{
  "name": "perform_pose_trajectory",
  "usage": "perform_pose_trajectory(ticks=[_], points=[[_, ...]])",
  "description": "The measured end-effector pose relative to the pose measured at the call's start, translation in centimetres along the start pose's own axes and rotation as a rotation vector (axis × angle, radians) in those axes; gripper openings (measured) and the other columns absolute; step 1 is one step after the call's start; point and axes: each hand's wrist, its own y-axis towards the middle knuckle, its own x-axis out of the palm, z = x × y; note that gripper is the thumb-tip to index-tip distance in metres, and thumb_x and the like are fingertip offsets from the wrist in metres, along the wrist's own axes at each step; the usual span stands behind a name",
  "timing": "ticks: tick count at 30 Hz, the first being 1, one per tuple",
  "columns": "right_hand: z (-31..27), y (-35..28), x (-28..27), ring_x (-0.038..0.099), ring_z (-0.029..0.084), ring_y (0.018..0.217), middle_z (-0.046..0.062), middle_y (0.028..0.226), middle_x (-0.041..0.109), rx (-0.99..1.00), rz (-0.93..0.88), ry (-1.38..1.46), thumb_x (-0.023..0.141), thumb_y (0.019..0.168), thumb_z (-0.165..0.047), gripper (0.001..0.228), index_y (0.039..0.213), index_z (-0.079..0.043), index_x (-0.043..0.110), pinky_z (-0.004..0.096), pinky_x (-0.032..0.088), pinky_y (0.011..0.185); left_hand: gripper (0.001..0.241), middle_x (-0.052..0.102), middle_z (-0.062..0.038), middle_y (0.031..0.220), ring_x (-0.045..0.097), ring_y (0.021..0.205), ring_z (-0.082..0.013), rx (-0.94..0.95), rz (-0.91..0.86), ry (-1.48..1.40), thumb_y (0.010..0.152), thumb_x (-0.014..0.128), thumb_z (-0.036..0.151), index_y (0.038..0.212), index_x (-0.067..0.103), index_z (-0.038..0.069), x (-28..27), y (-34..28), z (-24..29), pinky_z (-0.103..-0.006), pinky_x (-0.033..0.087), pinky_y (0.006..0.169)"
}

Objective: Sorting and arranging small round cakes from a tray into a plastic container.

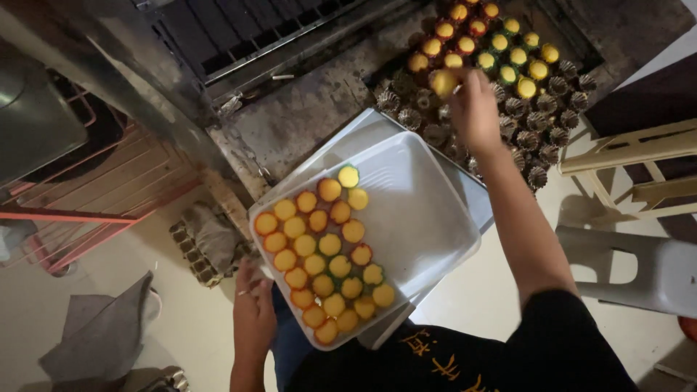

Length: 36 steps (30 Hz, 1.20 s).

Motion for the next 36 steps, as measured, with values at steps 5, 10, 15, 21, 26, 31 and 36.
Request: perform_pose_trajectory(ticks=[5,10,15,21,26,31,36], points=[[-10.8,-11.3,-2.7,0.069,0.034,0.105,0.017,0.117,0.069,-0.062,-0.404,0.508,0.065,0.089,-0.002,0.041,0.130,-0.005,0.060,0.043,0.059,0.088,0.056,0.053,-0.022,0.149,0.061,0.124,-0.0282,0.042,0.072,0.006,0.103,0.047,0.013,0.156,0.032,0.001,-1.3,0.3,-0.1,-0.0365,0.053,0.095],[-19.3,-14.9,-2.4,0.070,0.034,0.099,0.013,0.110,0.071,0.330,-0.462,0.258,0.073,0.090,-0.025,0.046,0.130,-0.012,0.058,0.045,0.058,0.082,0.059,0.050,-0.024,0.152,0.057,0.129,-0.0294,0.160,0.041,-0.071,0.103,0.047,0.011,0.158,0.030,-0.001,-0.7,0.8,1.1,-0.0389,0.049,0.100],[-22.2,-14.8,-2.1,0.067,0.037,0.103,0.015,0.111,0.071,0.333,-0.232,0.184,0.075,0.087,-0.028,0.048,0.128,-0.011,0.058,0.047,0.057,0.079,0.052,0.056,-0.023,0.145,0.059,0.130,-0.0306,0.258,-0.045,-0.058,0.103,0.049,0.010,0.152,0.038,-0.003,-0.5,0.5,4.1,-0.0406,0.048,0.104],[-20.8,-16.3,-3.3,0.067,0.039,0.098,0.018,0.109,0.070,0.413,-0.208,0.148,0.084,0.079,-0.030,0.050,0.121,-0.008,0.066,0.046,0.056,0.080,0.047,0.062,-0.021,0.135,0.066,0.120,-0.0298,0.260,-0.093,0.006,0.101,0.050,0.010,0.146,0.044,-0.003,-0.6,0.3,4.2,-0.0395,0.052,0.099],[-18.5,-17.7,-2.2,0.075,0.021,0.074,0.012,0.099,0.078,0.678,-0.332,0.491,0.078,0.086,-0.019,0.042,0.125,-0.007,0.068,0.035,0.060,0.069,0.050,0.061,-0.021,0.137,0.066,0.112,-0.0271,0.221,-0.102,-0.051,0.100,0.049,0.008,0.148,0.043,-0.002,-0.5,0.1,3.6,-0.0381,0.054,0.096],[-19.2,-17.0,-1.8,0.074,0.020,0.074,0.011,0.102,0.078,0.675,-0.368,0.557,0.074,0.087,-0.016,0.046,0.132,-0.009,0.064,0.035,0.060,0.068,0.050,0.058,-0.021,0.142,0.064,0.117,-0.0271,0.253,-0.096,-0.042,0.102,0.050,0.010,0.149,0.041,-0.003,-0.6,-0.4,3.7,-0.0375,0.051,0.099],[-18.7,-16.9,-1.9,0.076,0.019,0.078,0.012,0.101,0.078,0.661,-0.383,0.576,0.074,0.087,-0.015,0.047,0.132,-0.010,0.064,0.034,0.061,0.071,0.049,0.060,-0.021,0.141,0.064,0.123,-0.0268,0.247,-0.101,-0.068,0.103,0.049,0.011,0.150,0.042,-0.003,-0.6,-0.8,3.6,-0.0365,0.050,0.103]])
